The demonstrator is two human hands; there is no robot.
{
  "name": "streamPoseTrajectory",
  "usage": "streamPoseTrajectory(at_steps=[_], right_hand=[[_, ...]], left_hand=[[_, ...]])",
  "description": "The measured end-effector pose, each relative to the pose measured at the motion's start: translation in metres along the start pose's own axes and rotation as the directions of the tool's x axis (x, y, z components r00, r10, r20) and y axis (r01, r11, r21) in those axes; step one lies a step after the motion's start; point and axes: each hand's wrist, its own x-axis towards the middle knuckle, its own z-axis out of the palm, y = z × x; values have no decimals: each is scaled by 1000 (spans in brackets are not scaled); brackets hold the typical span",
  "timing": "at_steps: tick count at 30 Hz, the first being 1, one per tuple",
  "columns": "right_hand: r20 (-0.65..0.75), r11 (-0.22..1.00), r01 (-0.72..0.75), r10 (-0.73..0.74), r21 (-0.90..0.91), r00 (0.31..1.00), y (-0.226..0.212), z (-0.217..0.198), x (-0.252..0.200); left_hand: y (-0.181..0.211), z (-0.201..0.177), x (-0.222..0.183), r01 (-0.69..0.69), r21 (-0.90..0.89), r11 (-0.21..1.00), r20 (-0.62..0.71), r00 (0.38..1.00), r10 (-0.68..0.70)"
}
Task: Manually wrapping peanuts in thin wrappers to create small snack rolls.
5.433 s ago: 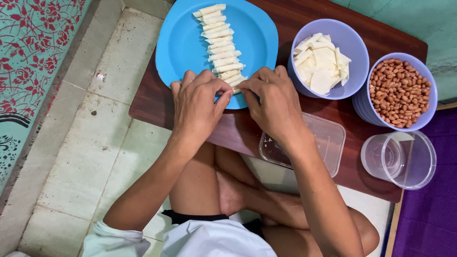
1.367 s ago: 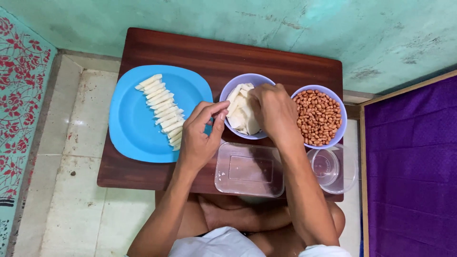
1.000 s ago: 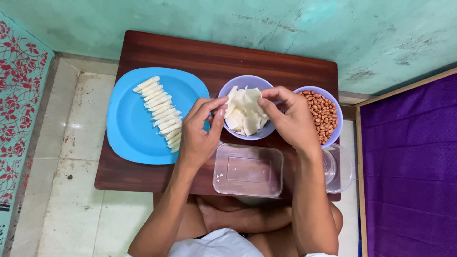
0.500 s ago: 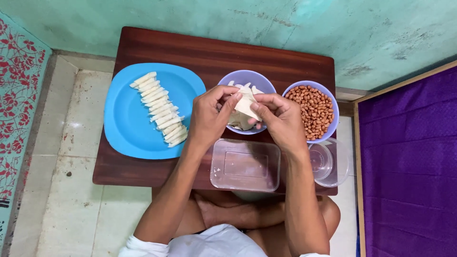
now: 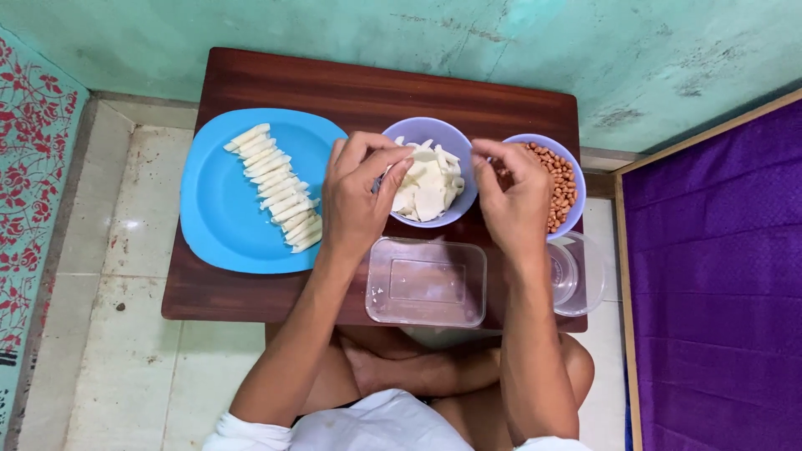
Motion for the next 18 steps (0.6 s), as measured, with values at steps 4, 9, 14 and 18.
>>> streamPoseTrajectory(at_steps=[4,9,14,18], right_hand=[[138,974,-64,96,-219,986,-11,-12,8],[429,853,-71,330,-517,841,3,-3,11],[250,947,-222,278,-232,928,-6,-5,9],[255,917,-384,348,106,902,-15,-6,1]], left_hand=[[-15,-1,-21,9,203,979,316,946,-74],[-2,-9,-21,100,132,986,330,934,-139],[5,-13,-15,97,-22,995,267,960,-88],[4,4,-12,153,-237,959,273,958,-85]])
